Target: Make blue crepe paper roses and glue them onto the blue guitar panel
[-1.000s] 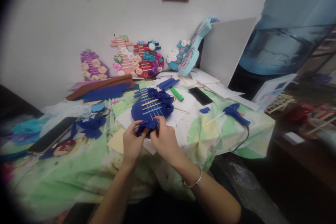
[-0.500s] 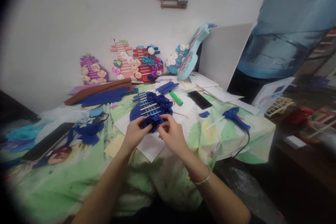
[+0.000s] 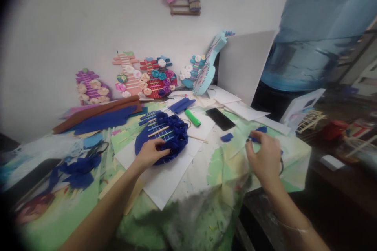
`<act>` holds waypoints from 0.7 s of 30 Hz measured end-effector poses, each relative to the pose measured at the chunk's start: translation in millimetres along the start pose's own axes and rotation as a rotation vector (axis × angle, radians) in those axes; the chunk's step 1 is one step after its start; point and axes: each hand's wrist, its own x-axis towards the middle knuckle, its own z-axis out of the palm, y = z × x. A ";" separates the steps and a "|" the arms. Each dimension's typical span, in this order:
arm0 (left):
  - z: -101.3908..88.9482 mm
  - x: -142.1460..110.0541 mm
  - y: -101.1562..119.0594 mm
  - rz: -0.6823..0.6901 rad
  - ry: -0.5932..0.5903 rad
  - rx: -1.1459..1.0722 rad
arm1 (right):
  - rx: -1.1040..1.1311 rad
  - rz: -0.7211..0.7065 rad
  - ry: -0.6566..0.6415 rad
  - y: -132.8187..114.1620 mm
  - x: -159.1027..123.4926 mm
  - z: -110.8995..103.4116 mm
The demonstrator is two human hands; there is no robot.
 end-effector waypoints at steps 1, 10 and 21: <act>-0.7 1.2 -0.7 0.000 -0.017 0.001 | -0.104 -0.014 -0.046 10.1 0.6 -1.1; -4.3 13.3 -8.1 -0.036 -0.096 -0.027 | -0.516 0.079 -0.289 46.8 -8.2 2.1; -6.8 11.3 -3.2 0.236 0.045 -0.011 | -0.467 0.150 -0.402 94.4 21.7 12.7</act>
